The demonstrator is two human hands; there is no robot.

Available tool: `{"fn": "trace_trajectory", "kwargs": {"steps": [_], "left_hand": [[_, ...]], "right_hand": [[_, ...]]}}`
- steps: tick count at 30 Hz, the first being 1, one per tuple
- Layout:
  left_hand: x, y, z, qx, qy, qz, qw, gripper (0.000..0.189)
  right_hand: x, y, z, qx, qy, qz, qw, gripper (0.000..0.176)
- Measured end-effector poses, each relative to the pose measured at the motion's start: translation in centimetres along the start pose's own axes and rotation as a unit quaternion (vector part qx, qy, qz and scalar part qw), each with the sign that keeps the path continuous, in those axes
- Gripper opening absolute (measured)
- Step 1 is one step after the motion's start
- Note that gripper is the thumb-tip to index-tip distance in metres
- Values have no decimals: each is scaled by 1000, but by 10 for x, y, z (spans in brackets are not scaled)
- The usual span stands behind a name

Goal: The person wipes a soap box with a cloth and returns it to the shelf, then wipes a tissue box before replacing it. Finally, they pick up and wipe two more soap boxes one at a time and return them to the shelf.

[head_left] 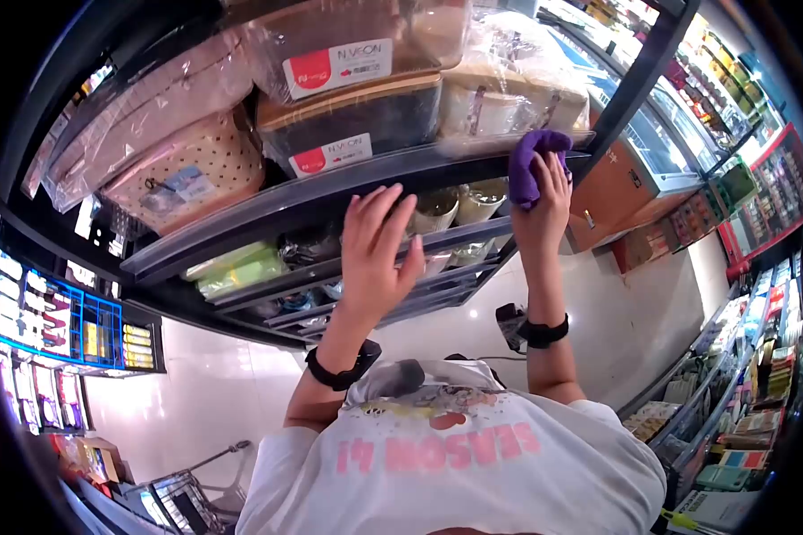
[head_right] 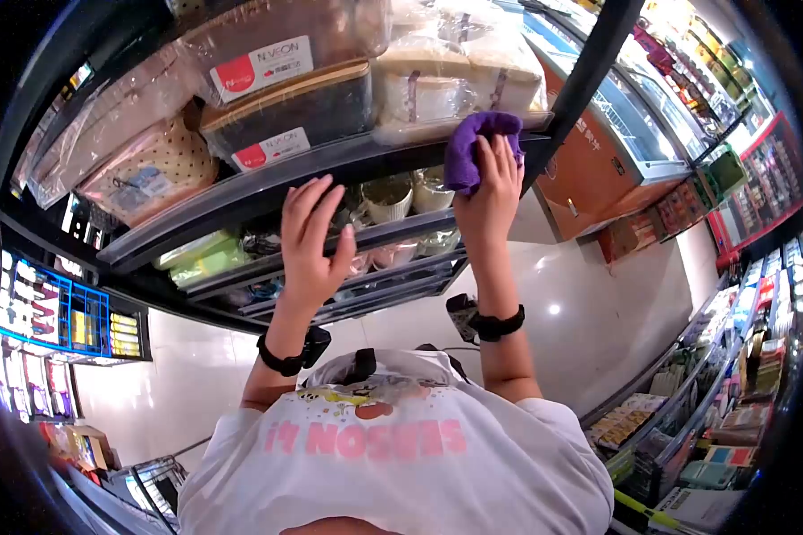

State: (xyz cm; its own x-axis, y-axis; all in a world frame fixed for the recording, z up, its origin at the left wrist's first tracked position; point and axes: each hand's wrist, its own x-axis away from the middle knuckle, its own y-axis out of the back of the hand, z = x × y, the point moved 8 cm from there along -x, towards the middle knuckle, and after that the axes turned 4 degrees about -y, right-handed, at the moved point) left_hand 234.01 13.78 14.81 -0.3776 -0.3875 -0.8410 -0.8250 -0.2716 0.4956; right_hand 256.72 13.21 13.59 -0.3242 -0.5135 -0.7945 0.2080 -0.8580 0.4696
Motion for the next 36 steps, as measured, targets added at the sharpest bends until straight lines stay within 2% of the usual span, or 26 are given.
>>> {"fn": "trace_trajectory", "kwargs": {"steps": [1,3,4,7,11,12,13,14,15,17,19,21,23,24,27,31,33,36], "left_hand": [[3,-3,-1,5,3,7,1000,40],[12,0,2,-2,21,15,1000,46],[16,4,5,3,32,10,999,48],[25,18,10,-2,50,2,999,55],[32,43,17,-87,54,-7,995,57],[30,49,13,-136,8,10,991,57],[29,54,10,-187,-35,27,981,57],[28,66,10,-209,-51,-5,977,56],[28,80,15,-231,-39,-11,972,56],[26,97,31,-264,21,81,961,54],[38,122,49,-266,66,61,960,51],[52,153,63,-303,135,23,943,49],[69,179,77,-341,162,-6,926,48],[77,192,85,-347,181,-21,920,49],[98,231,107,-352,220,-50,909,51],[118,258,128,-360,229,-74,901,52],[121,259,128,-375,226,-70,896,53],[146,248,122,-420,187,-56,886,49]], "right_hand": [[3,-1,10,-4,4,7,1000,58],[9,0,37,14,31,16,999,39],[13,-5,48,-14,38,46,998,46],[21,-19,98,-55,90,81,991,43],[32,-37,169,-147,170,126,966,44],[38,-40,186,-199,174,146,953,43],[46,-53,201,-230,220,141,938,41],[48,-53,218,-254,229,144,929,40],[50,-52,236,-279,240,147,918,39],[53,-66,261,-307,266,146,902,38],[67,-83,290,-295,312,197,881,37],[73,-87,324,-327,318,203,866,37],[82,-96,356,-375,329,201,843,27],[89,-102,375,-367,362,166,840,28],[109,-121,426,-341,388,176,838,28],[118,-131,457,-334,369,219,839,28],[121,-119,456,-356,388,125,841,29],[144,-130,441,-415,372,189,808,30]]}}
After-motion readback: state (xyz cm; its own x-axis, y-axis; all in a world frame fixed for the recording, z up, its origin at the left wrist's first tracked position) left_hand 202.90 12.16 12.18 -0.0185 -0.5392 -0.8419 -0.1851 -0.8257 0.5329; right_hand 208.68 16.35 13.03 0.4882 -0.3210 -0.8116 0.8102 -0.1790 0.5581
